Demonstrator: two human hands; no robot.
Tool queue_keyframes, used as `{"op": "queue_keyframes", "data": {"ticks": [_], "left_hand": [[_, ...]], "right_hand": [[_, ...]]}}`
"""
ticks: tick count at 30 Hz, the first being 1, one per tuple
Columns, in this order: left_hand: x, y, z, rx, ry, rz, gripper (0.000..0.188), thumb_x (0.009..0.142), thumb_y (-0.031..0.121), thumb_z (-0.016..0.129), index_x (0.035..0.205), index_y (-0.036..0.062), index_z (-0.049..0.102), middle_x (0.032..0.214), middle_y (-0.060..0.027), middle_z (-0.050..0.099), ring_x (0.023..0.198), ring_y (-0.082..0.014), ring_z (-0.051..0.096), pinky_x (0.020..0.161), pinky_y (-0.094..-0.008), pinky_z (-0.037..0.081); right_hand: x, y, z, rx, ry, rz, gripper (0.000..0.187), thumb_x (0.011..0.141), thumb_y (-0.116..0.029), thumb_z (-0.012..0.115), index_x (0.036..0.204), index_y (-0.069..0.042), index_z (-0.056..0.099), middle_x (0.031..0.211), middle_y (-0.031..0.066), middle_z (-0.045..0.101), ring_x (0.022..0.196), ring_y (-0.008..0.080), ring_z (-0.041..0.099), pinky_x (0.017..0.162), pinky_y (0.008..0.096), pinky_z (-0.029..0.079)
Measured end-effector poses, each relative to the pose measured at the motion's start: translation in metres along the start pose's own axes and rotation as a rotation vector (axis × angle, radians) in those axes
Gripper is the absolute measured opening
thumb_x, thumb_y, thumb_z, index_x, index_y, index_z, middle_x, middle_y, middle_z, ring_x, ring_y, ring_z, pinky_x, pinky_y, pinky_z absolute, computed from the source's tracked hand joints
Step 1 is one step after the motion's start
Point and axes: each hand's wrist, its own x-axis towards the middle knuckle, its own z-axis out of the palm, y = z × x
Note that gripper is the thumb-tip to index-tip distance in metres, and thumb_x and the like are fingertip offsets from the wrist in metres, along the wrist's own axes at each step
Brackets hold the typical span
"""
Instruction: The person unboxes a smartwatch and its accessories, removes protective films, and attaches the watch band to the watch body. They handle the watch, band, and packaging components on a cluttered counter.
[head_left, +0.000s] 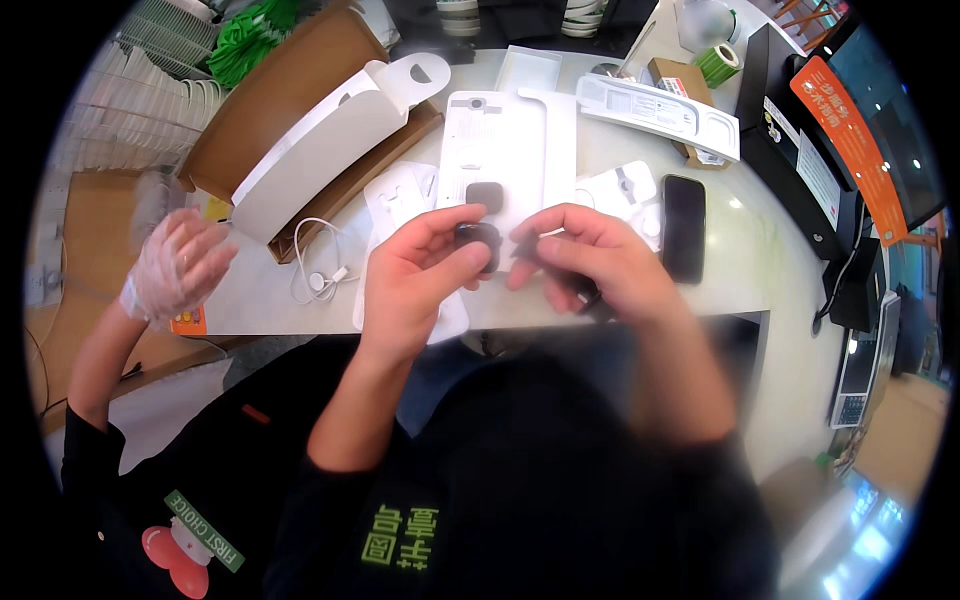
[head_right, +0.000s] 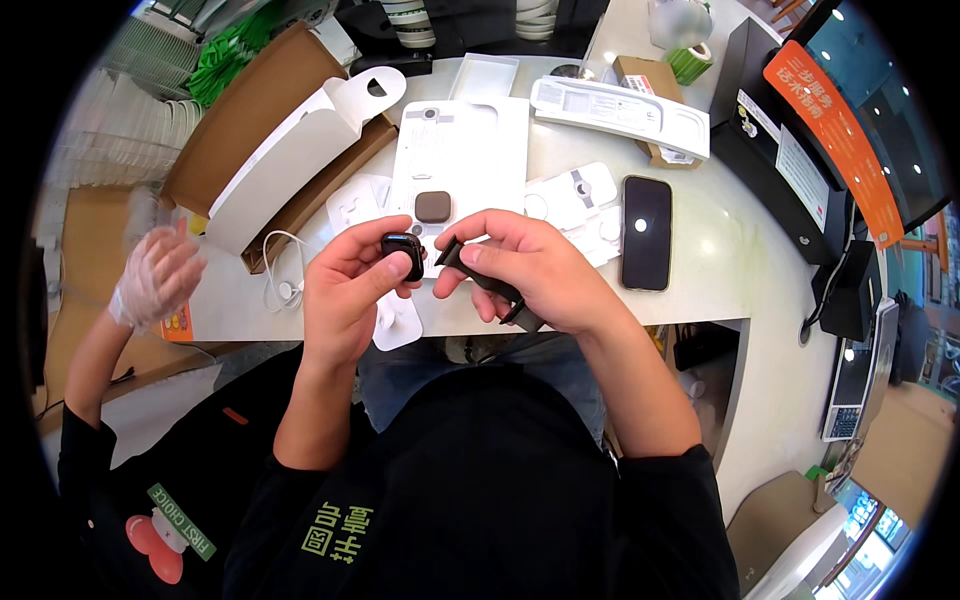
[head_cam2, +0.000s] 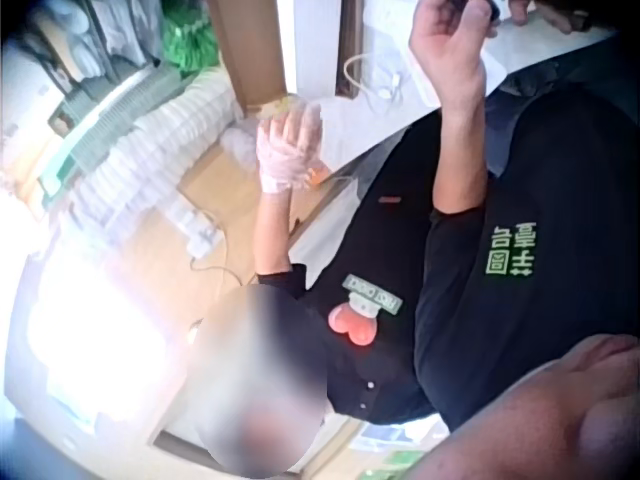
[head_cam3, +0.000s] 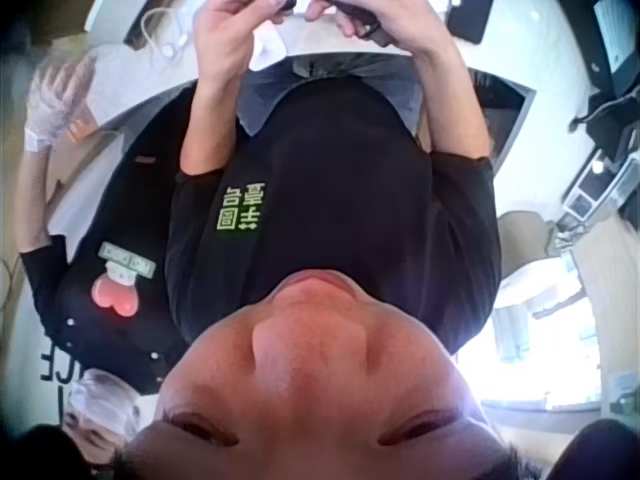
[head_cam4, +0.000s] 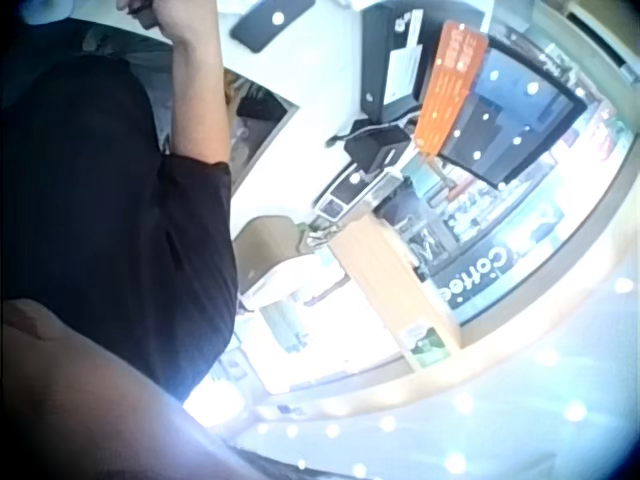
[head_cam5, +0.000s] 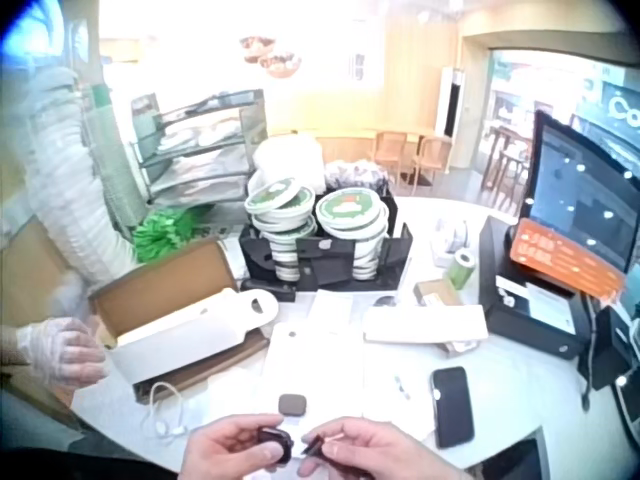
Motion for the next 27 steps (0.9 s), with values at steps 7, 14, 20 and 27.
{"op": "queue_keyframes", "data": {"ticks": [7,14,20,27], "left_hand": [[-0.009,-0.013,0.002,-0.021,0.018,-0.016,0.036,0.093,0.006,0.070,0.127,0.0003,0.063,0.099,-0.0037,0.070,0.085,-0.0095,0.065,0.072,-0.0233,0.051],[-0.025,-0.001,-0.003,0.024,0.062,0.036,0.036,0.093,0.005,0.070,0.127,-0.0026,0.061,0.100,-0.0045,0.069,0.085,-0.0084,0.065,0.074,-0.0229,0.052],[-0.025,0.022,-0.031,0.176,-0.058,0.072,0.037,0.091,0.003,0.071,0.127,-0.0034,0.063,0.102,-0.0060,0.070,0.089,-0.0087,0.066,0.076,-0.0239,0.054],[-0.007,0.076,-0.055,0.413,-0.228,0.064,0.038,0.091,0.005,0.072,0.127,-0.0027,0.063,0.100,-0.0066,0.071,0.083,-0.0099,0.068,0.072,-0.0246,0.054]], "right_hand": [[-0.006,0.004,0.000,-0.127,0.200,-0.036,0.027,0.101,-0.019,0.058,0.119,0.001,0.062,0.086,0.0070,0.069,0.057,0.0060,0.051,0.052,0.0194,0.040],[-0.009,0.003,-0.004,-0.256,0.246,-0.142,0.022,0.101,-0.016,0.059,0.111,0.002,0.065,0.078,0.0054,0.066,0.057,0.0057,0.050,0.054,0.0201,0.038],[-0.023,0.003,0.006,-0.473,0.213,-0.170,0.021,0.100,-0.012,0.059,0.114,0.002,0.067,0.081,0.0042,0.066,0.070,0.0079,0.057,0.067,0.0219,0.046],[-0.051,0.002,0.023,-0.582,0.207,-0.097,0.019,0.099,-0.011,0.059,0.113,0.000,0.068,0.079,0.0022,0.064,0.065,0.0055,0.053,0.058,0.0209,0.044]]}}
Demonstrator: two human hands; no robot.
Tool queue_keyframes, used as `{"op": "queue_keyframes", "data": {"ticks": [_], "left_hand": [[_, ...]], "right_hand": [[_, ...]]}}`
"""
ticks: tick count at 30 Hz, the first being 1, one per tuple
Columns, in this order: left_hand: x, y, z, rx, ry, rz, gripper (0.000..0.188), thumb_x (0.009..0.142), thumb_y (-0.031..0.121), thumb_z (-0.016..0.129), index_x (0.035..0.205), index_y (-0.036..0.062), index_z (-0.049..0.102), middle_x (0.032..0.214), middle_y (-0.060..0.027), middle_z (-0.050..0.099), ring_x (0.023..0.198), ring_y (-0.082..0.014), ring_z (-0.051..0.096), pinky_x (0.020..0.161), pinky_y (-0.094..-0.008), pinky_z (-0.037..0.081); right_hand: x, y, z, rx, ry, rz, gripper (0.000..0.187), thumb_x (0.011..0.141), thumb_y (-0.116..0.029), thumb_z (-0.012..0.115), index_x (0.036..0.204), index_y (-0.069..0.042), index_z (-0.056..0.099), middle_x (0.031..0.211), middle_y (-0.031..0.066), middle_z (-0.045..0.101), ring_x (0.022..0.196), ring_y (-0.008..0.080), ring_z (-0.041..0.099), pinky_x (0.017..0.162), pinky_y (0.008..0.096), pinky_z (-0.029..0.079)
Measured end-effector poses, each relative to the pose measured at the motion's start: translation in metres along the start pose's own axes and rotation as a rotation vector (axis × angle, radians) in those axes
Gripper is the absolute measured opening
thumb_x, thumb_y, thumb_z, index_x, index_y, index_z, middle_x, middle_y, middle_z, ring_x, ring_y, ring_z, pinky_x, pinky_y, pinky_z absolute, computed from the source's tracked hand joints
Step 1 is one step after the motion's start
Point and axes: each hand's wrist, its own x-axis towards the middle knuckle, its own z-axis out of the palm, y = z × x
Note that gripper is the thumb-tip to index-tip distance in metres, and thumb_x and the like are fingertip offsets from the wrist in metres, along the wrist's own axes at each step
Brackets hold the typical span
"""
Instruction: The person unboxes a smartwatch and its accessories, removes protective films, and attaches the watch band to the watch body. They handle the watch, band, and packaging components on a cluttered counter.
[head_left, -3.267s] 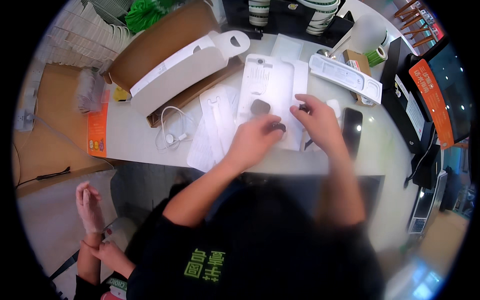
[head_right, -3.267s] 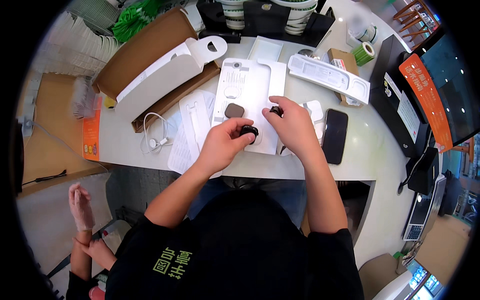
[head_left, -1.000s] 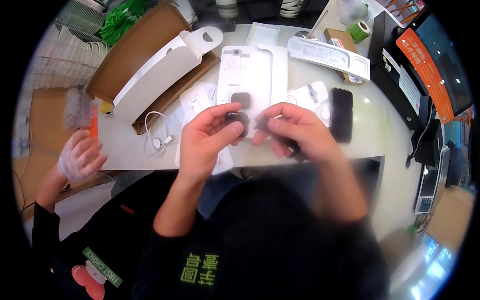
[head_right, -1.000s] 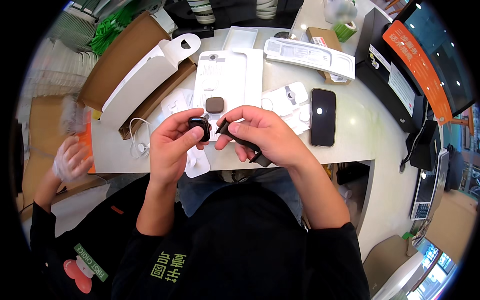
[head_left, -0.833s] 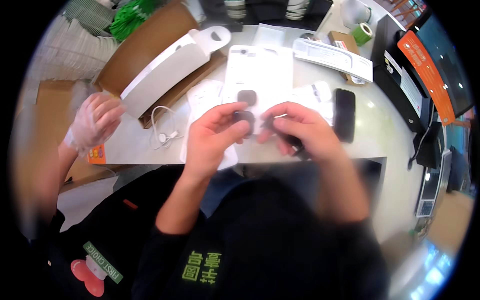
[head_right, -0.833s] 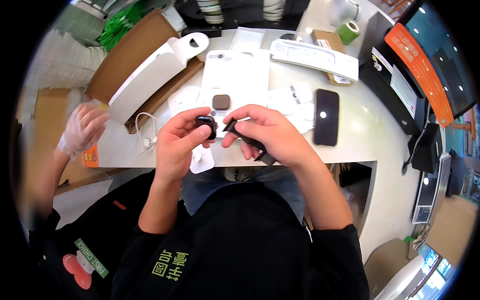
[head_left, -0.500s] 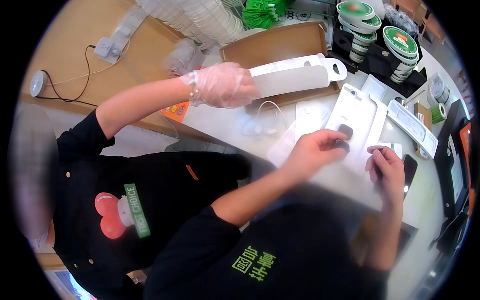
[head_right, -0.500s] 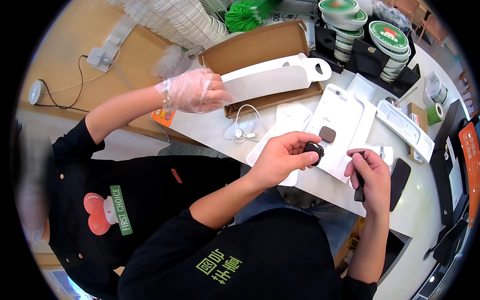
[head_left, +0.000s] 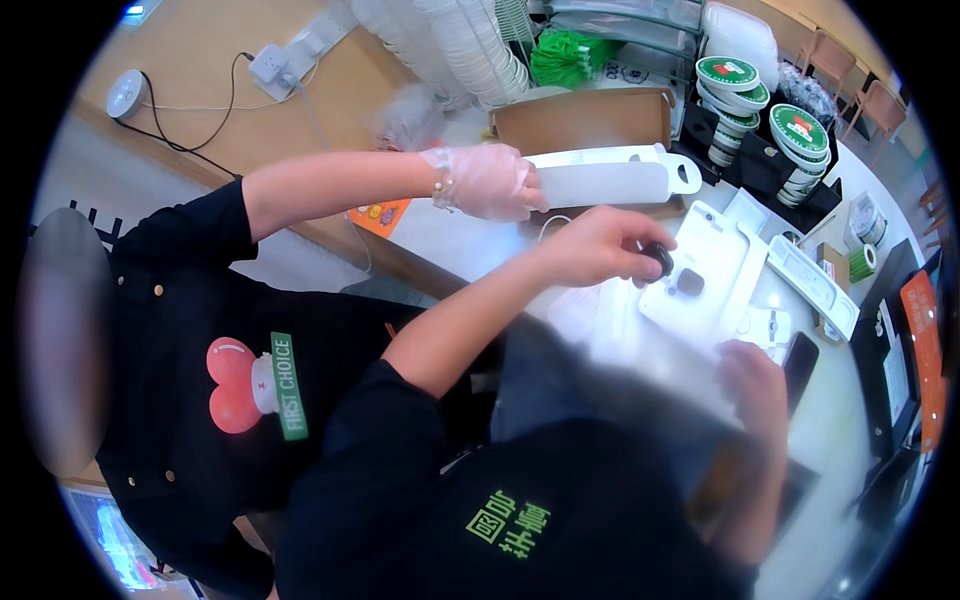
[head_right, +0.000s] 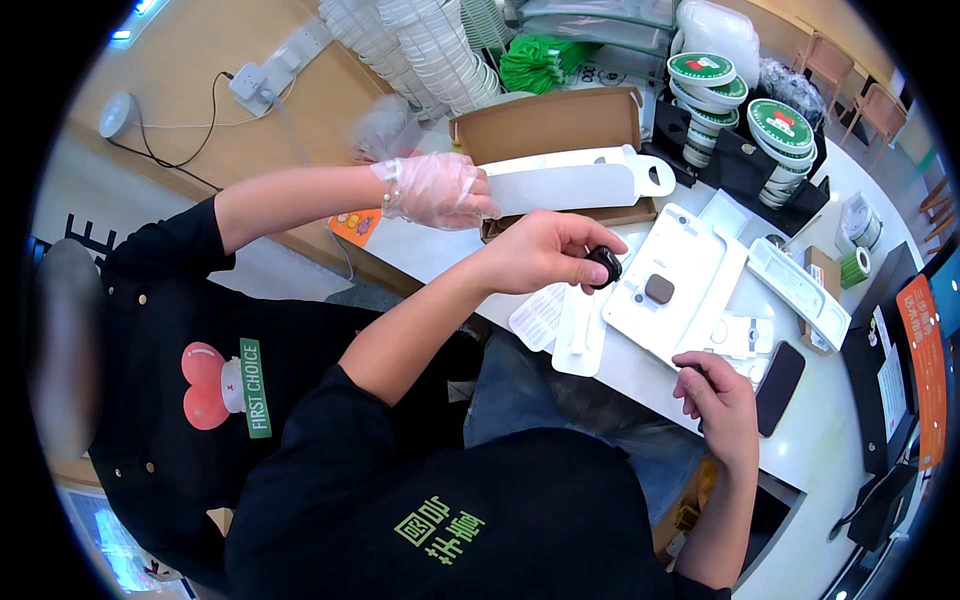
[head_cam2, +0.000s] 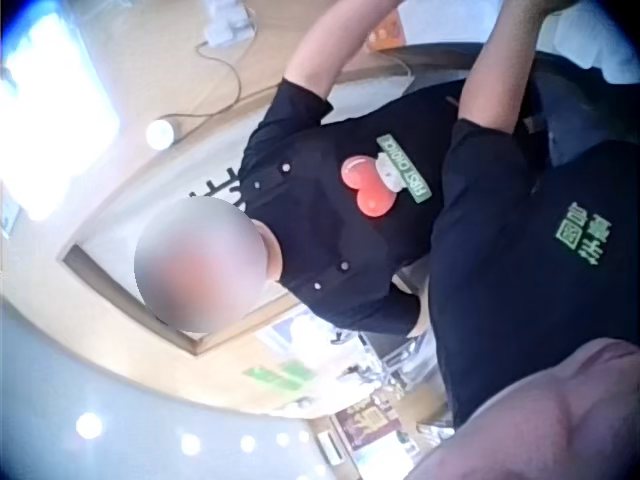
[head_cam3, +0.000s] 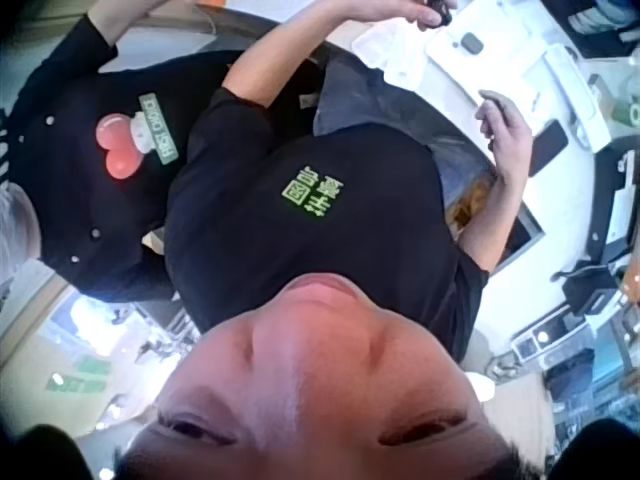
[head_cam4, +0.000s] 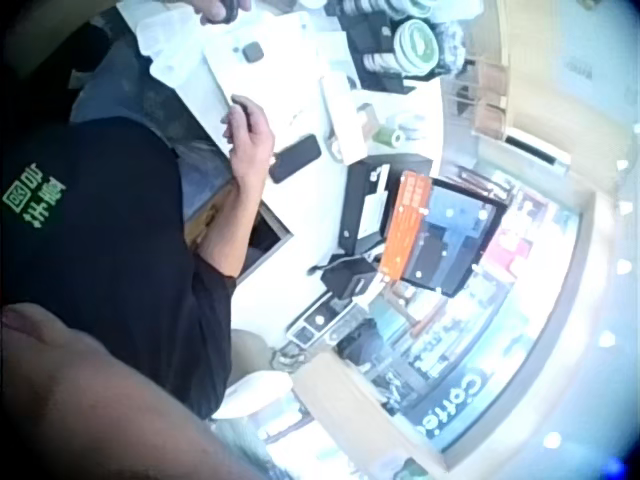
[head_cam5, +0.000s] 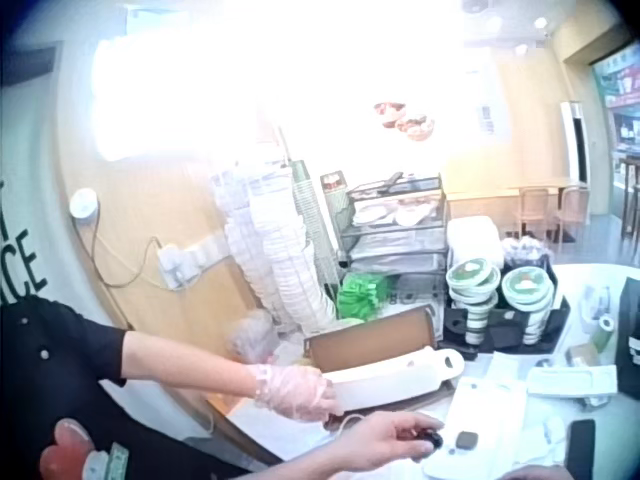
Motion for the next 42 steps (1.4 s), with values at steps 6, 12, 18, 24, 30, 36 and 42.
{"op": "queue_keyframes", "data": {"ticks": [6,12,18,24,30,36,42], "left_hand": [[-0.001,-0.001,0.014,-0.021,0.004,-0.001,0.038,0.091,0.006,0.073,0.126,-0.0011,0.064,0.099,-0.0068,0.071,0.080,-0.0114,0.069,0.068,-0.0245,0.053],[-0.005,0.003,0.030,-0.124,0.005,-0.002,0.038,0.091,0.003,0.070,0.127,-0.0042,0.062,0.095,-0.0090,0.071,0.080,-0.0131,0.069,0.066,-0.0241,0.053],[-0.010,0.003,0.045,-0.186,-0.002,-0.005,0.040,0.090,0.003,0.071,0.128,-0.0032,0.062,0.096,-0.0089,0.071,0.083,-0.0143,0.070,0.068,-0.0245,0.053],[-0.018,0.007,0.064,-0.214,0.006,-0.002,0.049,0.087,0.002,0.074,0.133,-0.0037,0.057,0.101,-0.0087,0.070,0.085,-0.0134,0.068,0.071,-0.0251,0.054],[-0.020,0.000,0.087,-0.236,0.120,0.031,0.047,0.089,-0.001,0.072,0.133,-0.0058,0.056,0.103,-0.0107,0.069,0.088,-0.0150,0.068,0.074,-0.0283,0.057],[-0.029,-0.007,0.101,-0.231,0.197,0.056,0.057,0.089,-0.001,0.072,0.141,-0.0067,0.050,0.102,-0.0124,0.071,0.088,-0.0151,0.069,0.076,-0.0279,0.057],[-0.033,-0.003,0.094,-0.025,0.223,0.023,0.062,0.088,0.001,0.074,0.144,-0.0048,0.049,0.085,-0.0068,0.072,0.077,-0.0110,0.068,0.071,-0.0223,0.053]], "right_hand": [[-0.013,0.007,0.001,-0.042,0.015,-0.131,0.019,0.101,-0.012,0.057,0.113,-0.001,0.066,0.076,0.0012,0.063,0.061,0.0057,0.049,0.056,0.0216,0.040],[-0.018,0.004,0.006,-0.037,0.068,-0.122,0.022,0.100,-0.015,0.060,0.116,-0.002,0.066,0.078,0.0010,0.064,0.063,0.0057,0.050,0.058,0.0220,0.041],[-0.019,-0.003,0.011,-0.041,0.124,-0.162,0.024,0.100,-0.017,0.061,0.120,-0.003,0.067,0.080,0.0016,0.064,0.070,0.0061,0.053,0.062,0.0223,0.043],[-0.008,0.002,0.021,0.089,0.119,-0.180,0.028,0.100,-0.020,0.064,0.121,-0.002,0.065,0.081,0.0014,0.063,0.073,0.0075,0.055,0.065,0.0231,0.044],[0.008,-0.010,0.028,0.238,0.059,-0.139,0.030,0.097,-0.023,0.067,0.118,-0.002,0.066,0.086,0.0030,0.067,0.075,0.0078,0.056,0.067,0.0239,0.045],[0.018,-0.021,0.030,0.204,0.052,-0.145,0.029,0.095,-0.025,0.069,0.110,0.000,0.069,0.088,0.0040,0.068,0.077,0.0084,0.058,0.069,0.0245,0.047],[0.030,-0.028,0.029,0.073,-0.046,-0.176,0.029,0.095,-0.026,0.068,0.106,0.001,0.069,0.087,0.0038,0.068,0.075,0.0079,0.057,0.067,0.0244,0.047]]}}
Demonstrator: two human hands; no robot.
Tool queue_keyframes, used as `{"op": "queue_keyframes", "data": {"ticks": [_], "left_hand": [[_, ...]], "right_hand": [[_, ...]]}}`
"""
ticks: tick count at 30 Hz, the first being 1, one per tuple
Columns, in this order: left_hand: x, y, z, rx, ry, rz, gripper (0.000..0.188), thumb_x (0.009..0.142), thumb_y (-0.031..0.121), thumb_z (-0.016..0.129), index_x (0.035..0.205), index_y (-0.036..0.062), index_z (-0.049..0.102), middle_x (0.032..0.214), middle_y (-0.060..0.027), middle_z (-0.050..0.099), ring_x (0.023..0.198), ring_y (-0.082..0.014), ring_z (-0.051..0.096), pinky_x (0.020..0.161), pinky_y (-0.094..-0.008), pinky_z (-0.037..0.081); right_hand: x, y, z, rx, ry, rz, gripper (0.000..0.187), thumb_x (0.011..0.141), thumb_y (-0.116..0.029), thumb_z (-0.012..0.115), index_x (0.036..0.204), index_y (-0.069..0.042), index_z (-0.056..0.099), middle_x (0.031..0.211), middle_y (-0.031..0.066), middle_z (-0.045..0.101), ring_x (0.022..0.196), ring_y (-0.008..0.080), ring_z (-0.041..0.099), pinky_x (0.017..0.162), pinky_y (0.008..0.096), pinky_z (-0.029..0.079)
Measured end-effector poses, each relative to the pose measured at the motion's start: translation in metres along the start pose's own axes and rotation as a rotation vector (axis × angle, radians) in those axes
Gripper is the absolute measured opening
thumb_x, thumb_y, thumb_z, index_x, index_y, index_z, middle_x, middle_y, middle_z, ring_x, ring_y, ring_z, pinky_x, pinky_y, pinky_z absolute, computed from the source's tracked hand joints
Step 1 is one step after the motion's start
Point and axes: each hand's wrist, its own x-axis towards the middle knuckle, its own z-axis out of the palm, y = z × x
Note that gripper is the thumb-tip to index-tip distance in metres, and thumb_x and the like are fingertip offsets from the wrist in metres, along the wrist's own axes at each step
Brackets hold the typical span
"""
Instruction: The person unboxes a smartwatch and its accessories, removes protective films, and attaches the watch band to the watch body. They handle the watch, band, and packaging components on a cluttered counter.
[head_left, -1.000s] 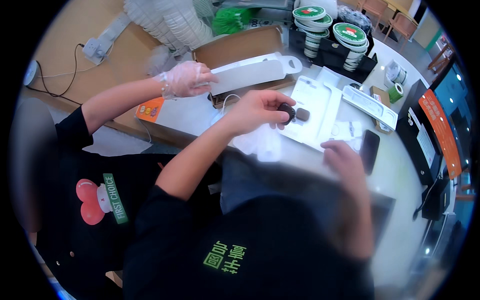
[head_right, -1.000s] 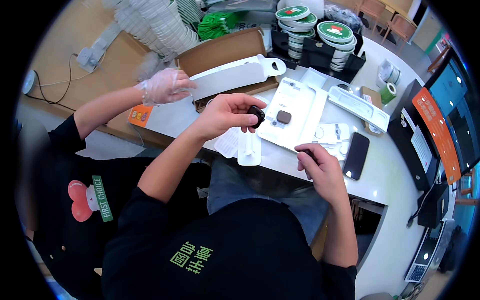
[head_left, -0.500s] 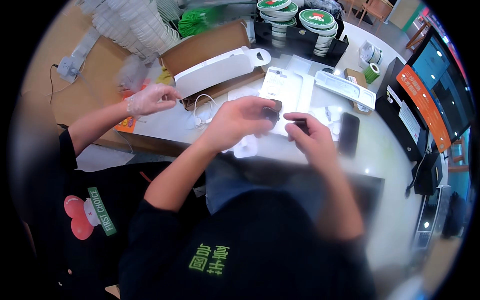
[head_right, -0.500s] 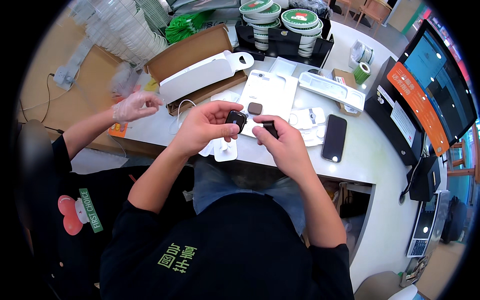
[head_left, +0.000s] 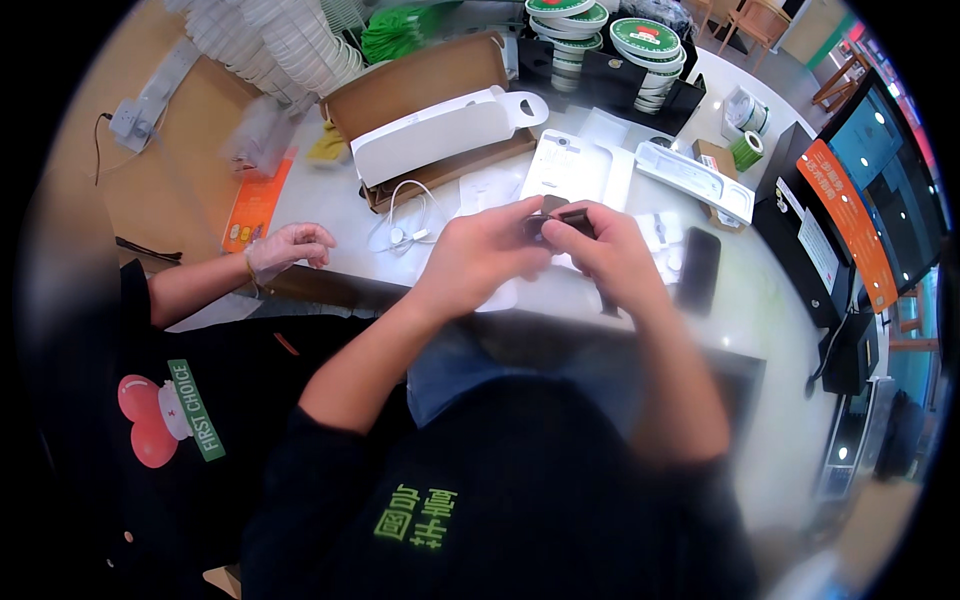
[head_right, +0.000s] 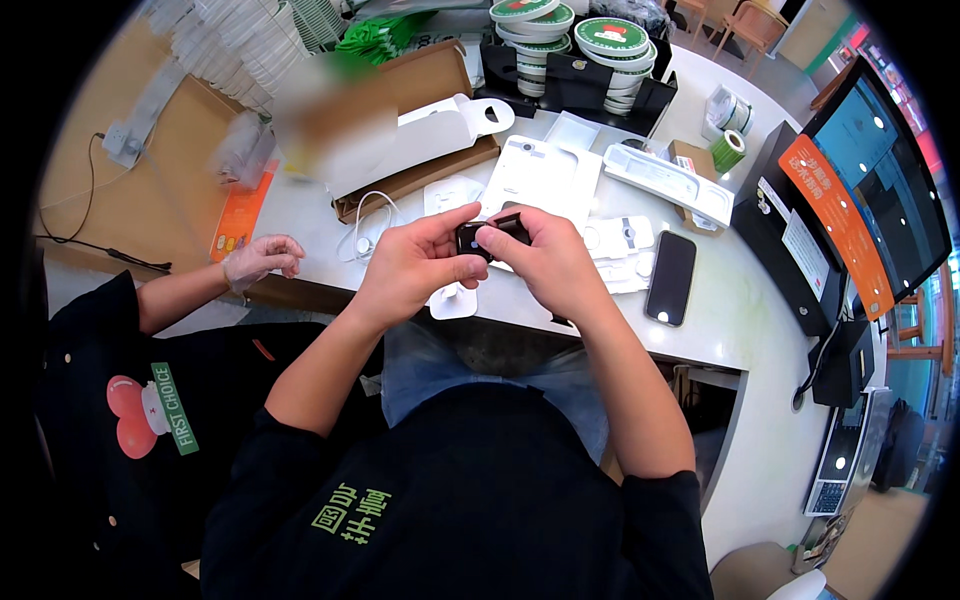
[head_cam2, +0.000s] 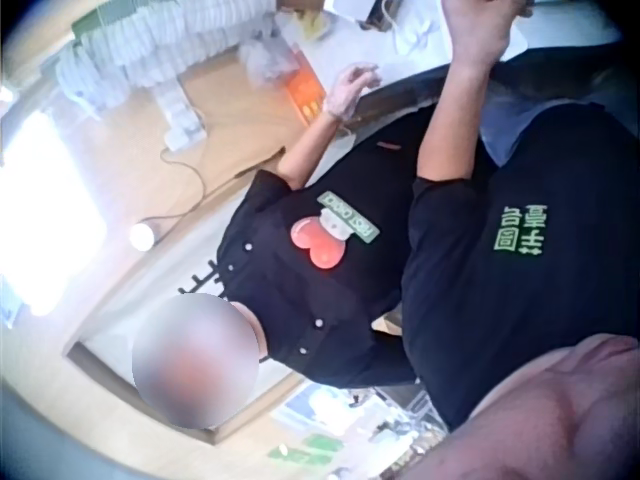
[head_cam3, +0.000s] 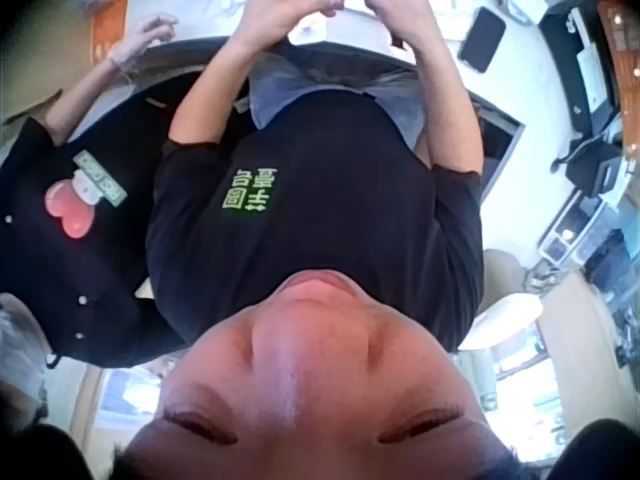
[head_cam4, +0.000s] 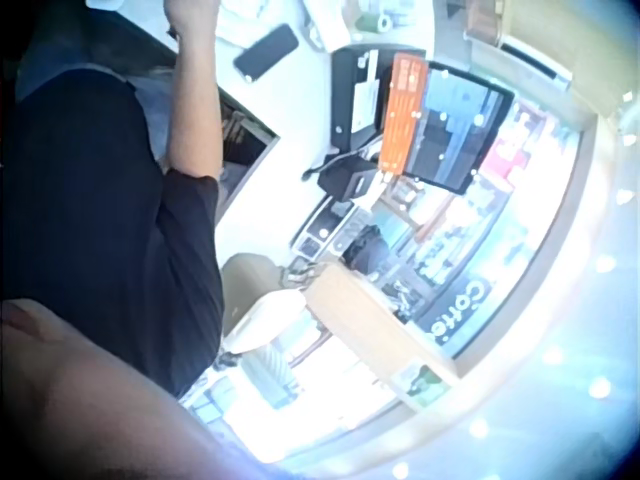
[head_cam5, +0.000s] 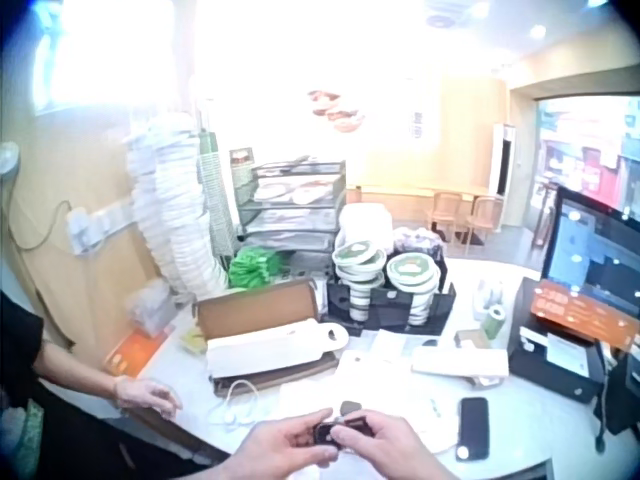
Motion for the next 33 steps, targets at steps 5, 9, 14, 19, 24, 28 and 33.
{"op": "queue_keyframes", "data": {"ticks": [5,9,14,19,24,28,33], "left_hand": [[-0.013,-0.002,-0.012,0.109,0.019,0.046,0.065,0.086,0.000,0.076,0.146,-0.0022,0.048,0.088,-0.0043,0.069,0.077,-0.0095,0.065,0.073,-0.0217,0.052],[-0.030,-0.021,-0.026,-0.028,0.156,0.130,0.075,0.086,-0.006,0.073,0.151,-0.0015,0.036,0.121,-0.0117,0.061,0.094,-0.0131,0.065,0.082,-0.0262,0.054],[-0.070,-0.042,-0.052,-0.116,0.673,0.204,0.047,0.093,-0.002,0.067,0.137,-0.0045,0.052,0.107,-0.0094,0.066,0.086,-0.0121,0.067,0.071,-0.0225,0.053],[-0.140,-0.085,-0.088,0.057,1.223,0.301,0.015,0.100,0.009,0.061,0.109,-0.0017,0.062,0.086,-0.0038,0.063,0.071,-0.0087,0.058,0.064,-0.0214,0.048],[-0.156,-0.088,-0.114,0.064,1.292,0.270,0.014,0.099,0.007,0.061,0.111,-0.0011,0.062,0.091,-0.0040,0.064,0.076,-0.0082,0.060,0.068,-0.0212,0.050],[-0.140,-0.074,-0.117,0.214,1.175,0.404,0.022,0.096,0.002,0.065,0.117,-0.0020,0.060,0.097,-0.0047,0.065,0.081,-0.0094,0.061,0.073,-0.0223,0.052],[-0.129,-0.039,-0.125,0.334,1.001,0.360,0.038,0.091,-0.003,0.070,0.126,-0.0030,0.055,0.102,-0.0075,0.064,0.085,-0.0096,0.062,0.076,-0.0224,0.051]], "right_hand": [[0.015,-0.005,0.009,0.054,-0.070,0.082,0.029,0.095,-0.026,0.069,0.101,0.002,0.067,0.077,0.0032,0.064,0.060,0.0053,0.050,0.052,0.0233,0.039],[0.033,-0.012,0.033,0.146,-0.067,0.086,0.030,0.094,-0.024,0.070,0.100,0.005,0.064,0.073,0.0014,0.060,0.053,0.0038,0.043,0.046,0.0217,0.032],[0.059,-0.016,0.081,0.292,-0.184,0.042,0.027,0.094,-0.023,0.070,0.090,0.002,0.061,0.065,-0.0001,0.054,0.049,0.0032,0.040,0.044,0.0225,0.029],[0.083,-0.021,0.119,0.356,-0.357,0.092,0.023,0.094,-0.023,0.070,0.093,-0.001,0.063,0.059,-0.0042,0.048,0.047,0.0043,0.035,0.043,0.0243,0.025],[0.094,-0.031,0.142,0.384,-0.382,0.090,0.024,0.094,-0.021,0.070,0.090,0.002,0.063,0.066,-0.0008,0.053,0.049,0.0045,0.036,0.043,0.0238,0.025],[0.108,-0.036,0.165,0.416,-0.416,0.110,0.023,0.094,-0.020,0.070,0.095,0.002,0.063,0.065,-0.0018,0.052,0.049,0.0040,0.036,0.043,0.0240,0.025],[0.110,-0.044,0.203,0.457,-0.326,0.080,0.023,0.094,-0.019,0.070,0.096,0.002,0.063,0.065,-0.0014,0.055,0.049,0.0038,0.039,0.043,0.0238,0.029]]}}
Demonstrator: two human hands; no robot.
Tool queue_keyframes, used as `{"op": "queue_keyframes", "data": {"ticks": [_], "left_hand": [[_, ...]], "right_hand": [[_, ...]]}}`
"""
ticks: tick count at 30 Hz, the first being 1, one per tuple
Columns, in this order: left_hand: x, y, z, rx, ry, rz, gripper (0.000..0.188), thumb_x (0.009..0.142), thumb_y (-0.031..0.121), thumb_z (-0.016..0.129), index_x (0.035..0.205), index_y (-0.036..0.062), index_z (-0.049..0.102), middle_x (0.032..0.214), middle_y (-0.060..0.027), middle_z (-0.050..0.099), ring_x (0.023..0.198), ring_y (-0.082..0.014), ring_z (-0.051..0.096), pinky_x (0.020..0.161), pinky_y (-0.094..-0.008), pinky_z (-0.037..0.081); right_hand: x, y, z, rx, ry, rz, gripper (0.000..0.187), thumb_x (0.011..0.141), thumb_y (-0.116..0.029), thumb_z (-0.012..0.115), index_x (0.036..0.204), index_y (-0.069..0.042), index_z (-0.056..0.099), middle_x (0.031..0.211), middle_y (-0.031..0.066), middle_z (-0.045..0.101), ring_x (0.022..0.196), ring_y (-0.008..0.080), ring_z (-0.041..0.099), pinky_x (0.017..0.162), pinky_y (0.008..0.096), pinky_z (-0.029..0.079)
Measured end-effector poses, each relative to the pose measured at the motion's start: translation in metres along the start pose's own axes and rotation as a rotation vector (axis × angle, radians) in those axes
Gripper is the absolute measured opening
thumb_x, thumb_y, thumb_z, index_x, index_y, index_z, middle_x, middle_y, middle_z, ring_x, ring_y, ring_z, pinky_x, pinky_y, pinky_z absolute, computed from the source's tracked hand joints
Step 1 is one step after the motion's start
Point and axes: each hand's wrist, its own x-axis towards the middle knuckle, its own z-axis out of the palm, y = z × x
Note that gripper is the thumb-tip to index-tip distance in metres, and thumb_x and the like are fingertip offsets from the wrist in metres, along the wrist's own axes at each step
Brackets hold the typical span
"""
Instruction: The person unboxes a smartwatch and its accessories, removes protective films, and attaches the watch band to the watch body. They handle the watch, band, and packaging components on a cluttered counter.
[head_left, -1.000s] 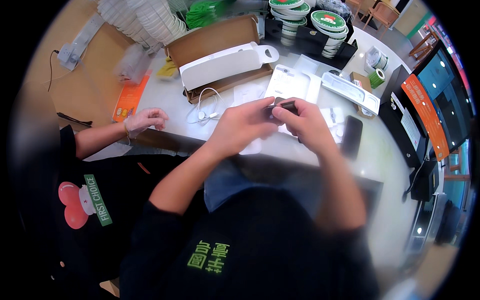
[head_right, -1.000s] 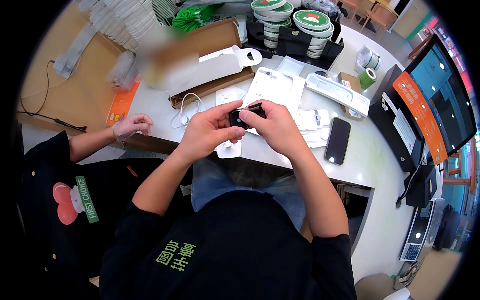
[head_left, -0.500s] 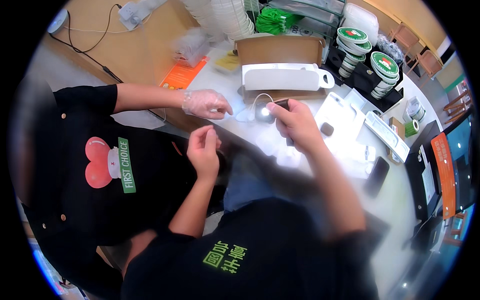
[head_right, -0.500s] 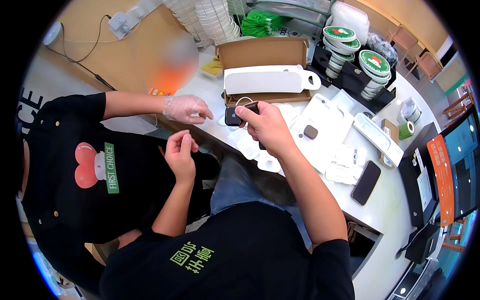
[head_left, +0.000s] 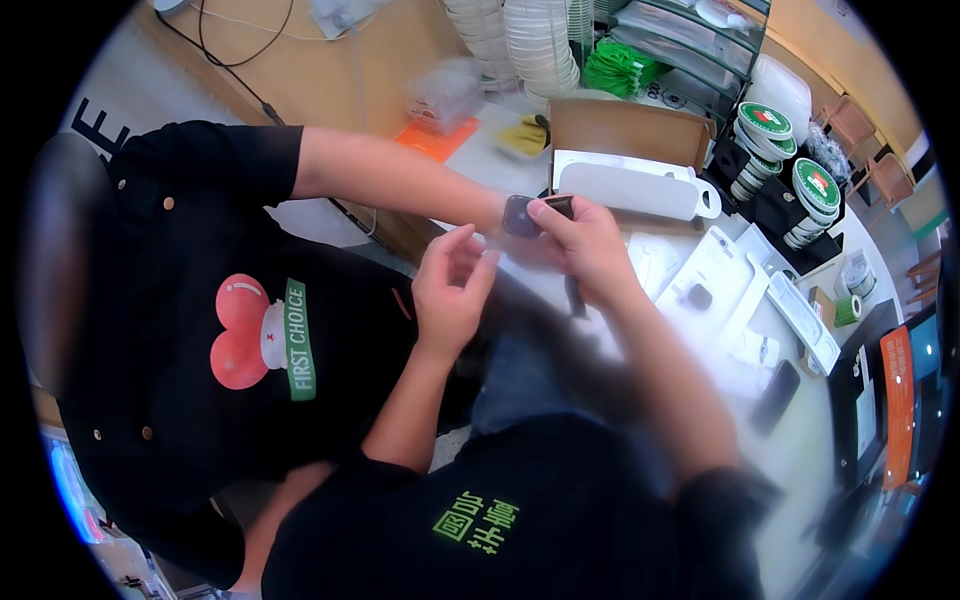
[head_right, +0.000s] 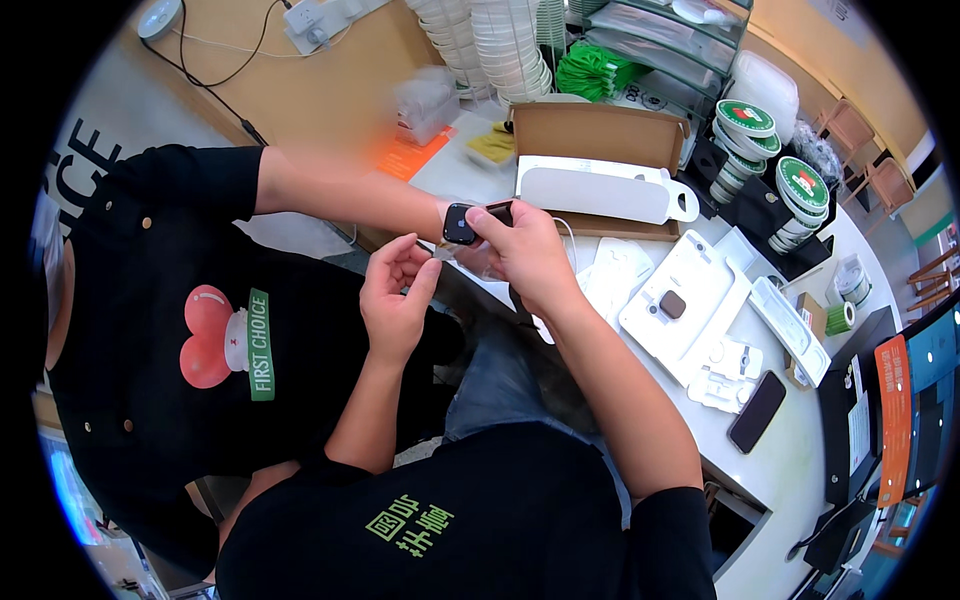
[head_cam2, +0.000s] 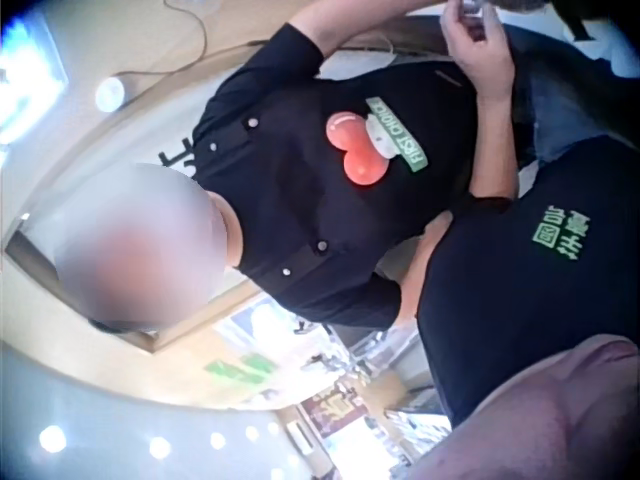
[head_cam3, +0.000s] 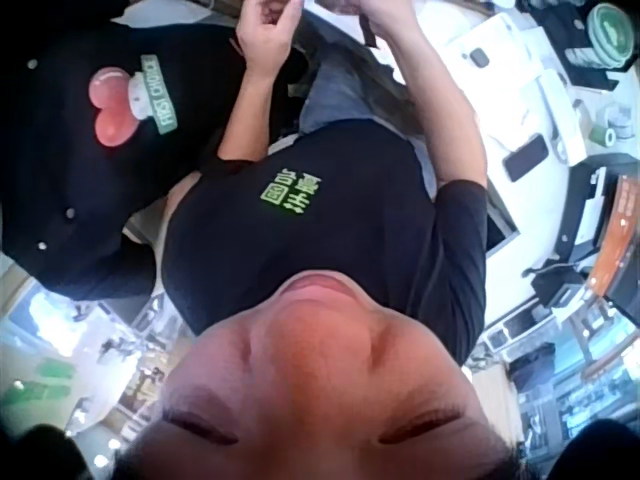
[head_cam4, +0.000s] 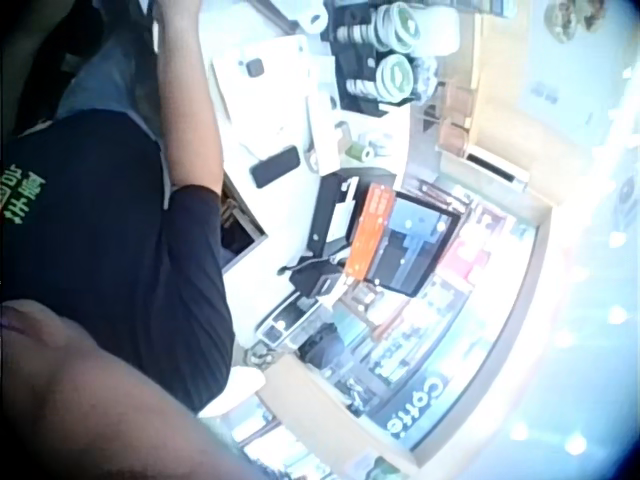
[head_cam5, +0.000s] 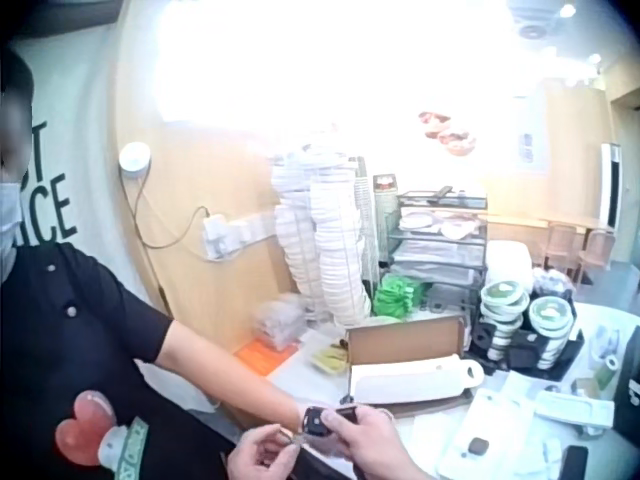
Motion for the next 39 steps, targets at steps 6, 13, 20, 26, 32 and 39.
{"op": "queue_keyframes", "data": {"ticks": [6,13,20,26,32,39], "left_hand": [[0.015,0.009,0.003,-0.125,0.014,-0.086,0.044,0.089,-0.002,0.072,0.129,-0.0032,0.054,0.098,-0.0067,0.065,0.082,-0.0078,0.061,0.073,-0.0221,0.052],[0.029,0.029,0.009,0.428,-0.019,0.093,0.054,0.083,0.012,0.080,0.131,-0.0006,0.057,0.097,-0.0106,0.067,0.075,-0.0162,0.062,0.068,-0.0295,0.053],[0.034,0.025,0.011,0.533,0.012,0.259,0.053,0.081,0.012,0.080,0.128,-0.0025,0.060,0.097,-0.0130,0.065,0.062,-0.0162,0.058,0.062,-0.0312,0.051],[0.032,0.031,0.015,0.562,0.015,0.236,0.049,0.082,0.011,0.077,0.126,-0.0029,0.060,0.095,-0.0128,0.063,0.063,-0.0179,0.059,0.061,-0.0322,0.051],[0.031,0.030,0.017,0.569,0.037,0.265,0.048,0.082,0.010,0.077,0.125,-0.0025,0.060,0.096,-0.0145,0.063,0.067,-0.0223,0.063,0.062,-0.0337,0.053],[0.032,0.026,0.018,0.586,0.049,0.307,0.046,0.083,0.009,0.077,0.124,-0.0031,0.060,0.098,-0.0148,0.064,0.072,-0.0240,0.066,0.064,-0.0346,0.055]], "right_hand": [[0.004,0.002,0.026,0.059,0.037,-0.024,0.020,0.096,-0.017,0.068,0.098,0.002,0.062,0.069,0.0009,0.059,0.050,0.0046,0.043,0.043,0.0226,0.032],[-0.001,0.004,0.029,0.060,0.032,-0.016,0.020,0.095,-0.015,0.069,0.103,0.003,0.065,0.072,0.0004,0.059,0.054,0.0047,0.046,0.047,0.0217,0.035],[-0.003,0.006,0.030,0.088,0.029,-0.034,0.018,0.094,-0.012,0.070,0.102,0.004,0.067,0.073,0.0005,0.059,0.055,0.0051,0.046,0.049,0.0216,0.036],[-0.003,0.010,0.030,0.124,0.024,-0.044,0.017,0.093,-0.011,0.070,0.101,0.004,0.067,0.073,-0.0001,0.059,0.055,0.0049,0.046,0.049,0.0215,0.036],[-0.007,0.008,0.014,0.114,-0.004,-0.012,0.018,0.095,-0.014,0.067,0.101,0.003,0.067,0.072,0.0000,0.059,0.050,0.0038,0.042,0.044,0.0217,0.031],[-0.029,0.008,0.016,0.081,0.087,-0.053,0.015,0.091,-0.007,0.065,0.101,0.002,0.071,0.077,0.0009,0.064,0.051,0.0035,0.044,0.043,0.0211,0.031]]}}
